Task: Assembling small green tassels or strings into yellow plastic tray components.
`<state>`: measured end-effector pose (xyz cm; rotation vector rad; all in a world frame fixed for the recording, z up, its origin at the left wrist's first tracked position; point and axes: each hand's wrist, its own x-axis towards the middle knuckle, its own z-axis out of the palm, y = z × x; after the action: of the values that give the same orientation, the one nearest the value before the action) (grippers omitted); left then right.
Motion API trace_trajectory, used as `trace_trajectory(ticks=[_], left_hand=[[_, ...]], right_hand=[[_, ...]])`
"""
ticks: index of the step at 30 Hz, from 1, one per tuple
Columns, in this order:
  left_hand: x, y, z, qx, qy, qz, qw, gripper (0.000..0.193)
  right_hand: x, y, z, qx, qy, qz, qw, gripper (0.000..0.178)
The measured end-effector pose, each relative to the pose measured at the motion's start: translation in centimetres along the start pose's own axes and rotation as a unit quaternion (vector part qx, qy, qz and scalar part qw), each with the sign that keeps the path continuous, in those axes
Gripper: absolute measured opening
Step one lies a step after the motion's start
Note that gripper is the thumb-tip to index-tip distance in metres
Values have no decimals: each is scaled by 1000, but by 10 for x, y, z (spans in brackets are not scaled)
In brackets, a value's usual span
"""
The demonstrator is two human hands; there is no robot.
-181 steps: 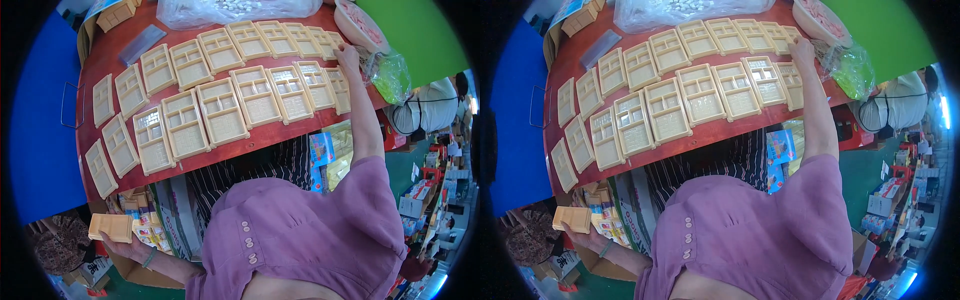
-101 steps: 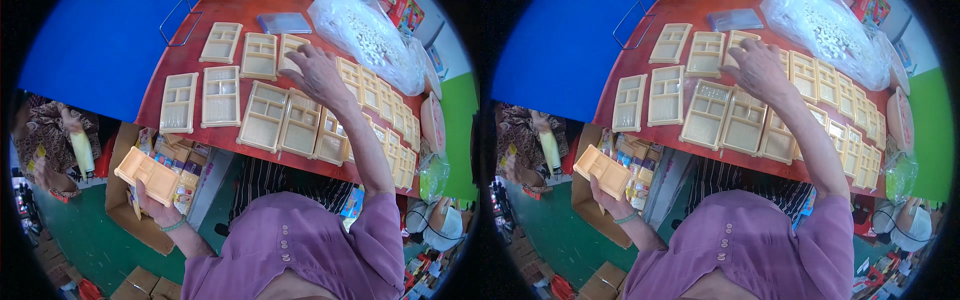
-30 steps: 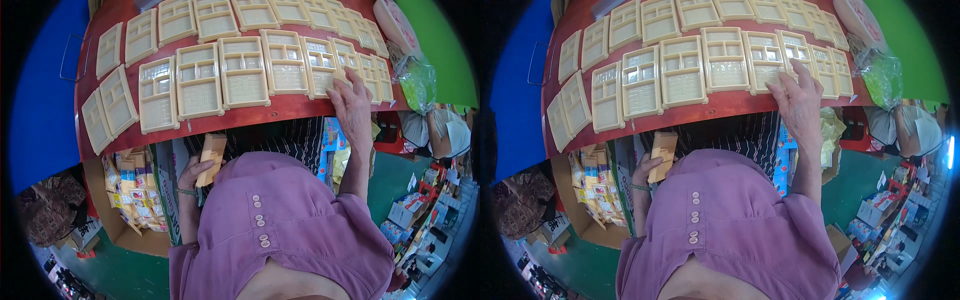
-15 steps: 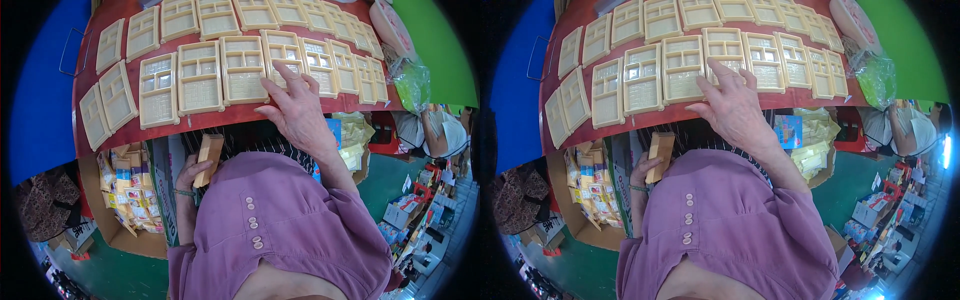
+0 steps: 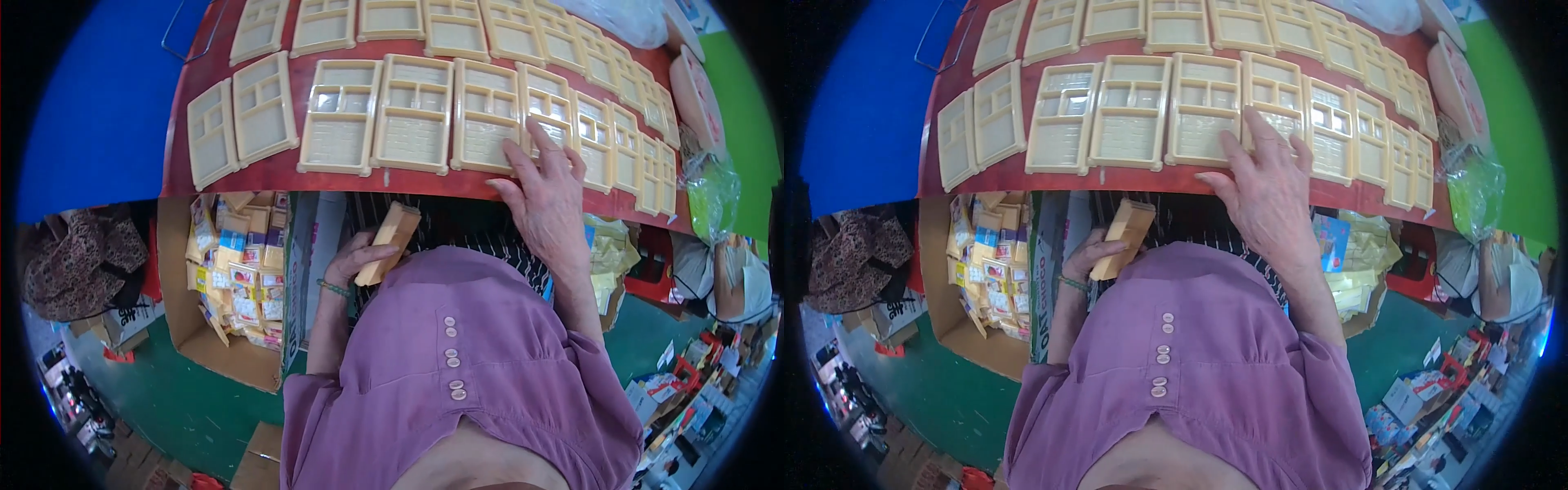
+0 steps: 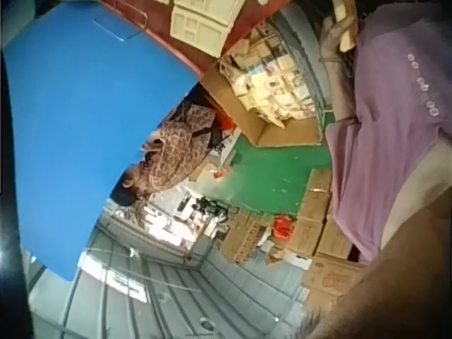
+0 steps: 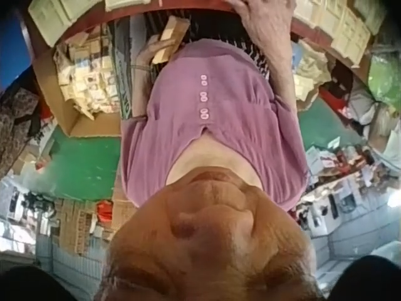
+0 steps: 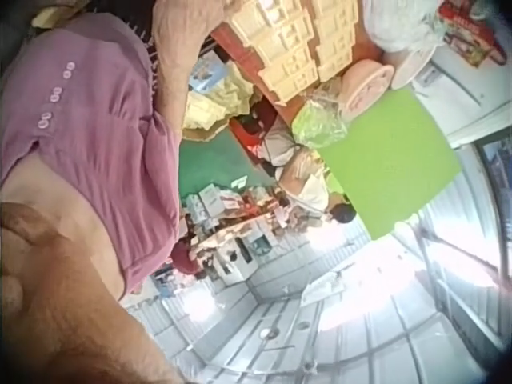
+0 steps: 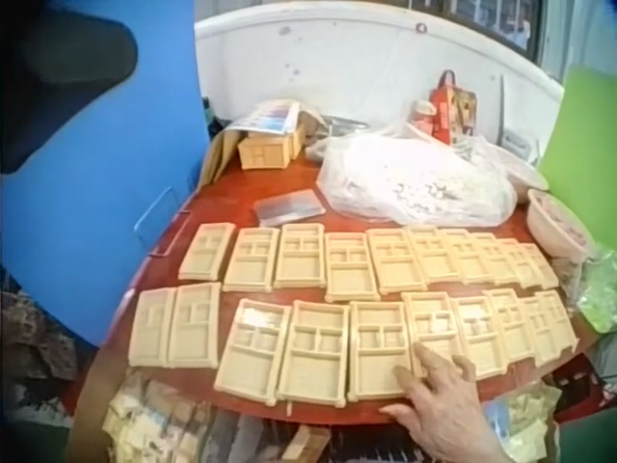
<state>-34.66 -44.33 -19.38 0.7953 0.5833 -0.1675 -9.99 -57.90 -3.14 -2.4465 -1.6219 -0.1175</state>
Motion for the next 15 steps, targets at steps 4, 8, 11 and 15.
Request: trace_trajectory(ticks=[4,8,11,15], left_hand=[[1,-7,-6,10,-4,4,1000,61],[0,-6,-4,2,-13,8,1000,63],[-2,-2,-2,-2,-8,8,1000,65],[0,-2,-6,23,1,26,999,62]], right_hand=[[12,-16,-6,-4,3,-24,1000,46],[34,-46,-1,53,14,-112,992,51],[49,-70,5,65,11,-154,986,52],[64,-91,15,79,-25,-186,979,49]])
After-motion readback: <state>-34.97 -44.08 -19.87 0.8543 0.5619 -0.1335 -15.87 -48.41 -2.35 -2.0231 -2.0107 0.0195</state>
